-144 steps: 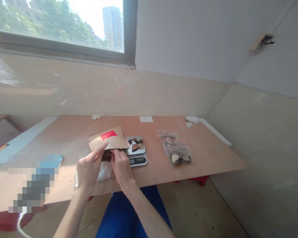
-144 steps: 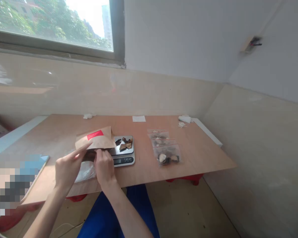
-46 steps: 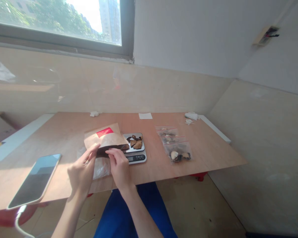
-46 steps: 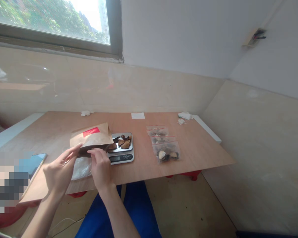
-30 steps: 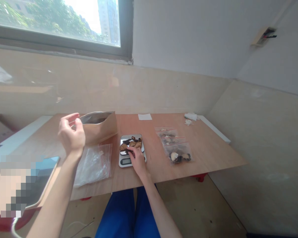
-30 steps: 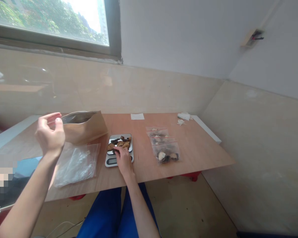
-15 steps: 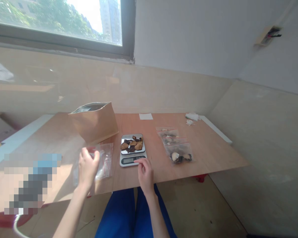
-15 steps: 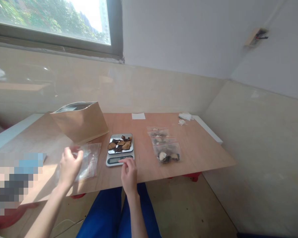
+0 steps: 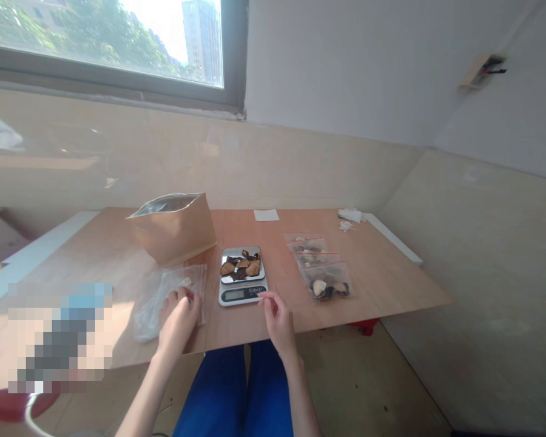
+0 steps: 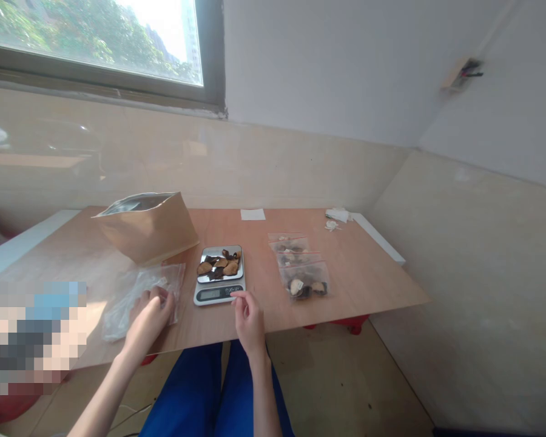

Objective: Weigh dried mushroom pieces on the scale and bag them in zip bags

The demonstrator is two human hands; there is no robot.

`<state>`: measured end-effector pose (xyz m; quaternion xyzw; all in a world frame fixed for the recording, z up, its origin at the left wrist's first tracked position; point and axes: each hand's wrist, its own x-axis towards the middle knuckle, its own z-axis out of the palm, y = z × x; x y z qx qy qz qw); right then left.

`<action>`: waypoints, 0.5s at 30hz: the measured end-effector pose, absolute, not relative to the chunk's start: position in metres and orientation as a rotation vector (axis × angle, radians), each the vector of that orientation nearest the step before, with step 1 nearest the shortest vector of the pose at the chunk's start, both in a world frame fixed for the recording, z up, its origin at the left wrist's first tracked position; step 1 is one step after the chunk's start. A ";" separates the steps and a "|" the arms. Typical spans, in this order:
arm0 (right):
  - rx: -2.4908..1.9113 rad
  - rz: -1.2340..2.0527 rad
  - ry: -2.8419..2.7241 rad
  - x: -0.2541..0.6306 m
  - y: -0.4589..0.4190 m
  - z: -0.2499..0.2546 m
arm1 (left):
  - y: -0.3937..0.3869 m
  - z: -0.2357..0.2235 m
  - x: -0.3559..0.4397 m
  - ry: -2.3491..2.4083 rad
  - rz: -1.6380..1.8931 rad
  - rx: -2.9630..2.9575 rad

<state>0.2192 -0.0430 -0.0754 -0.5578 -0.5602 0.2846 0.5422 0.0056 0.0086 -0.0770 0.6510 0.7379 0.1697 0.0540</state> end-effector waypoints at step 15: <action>-1.261 0.711 -1.431 0.207 -0.050 -0.069 | 0.030 -0.039 0.005 2.395 0.877 1.803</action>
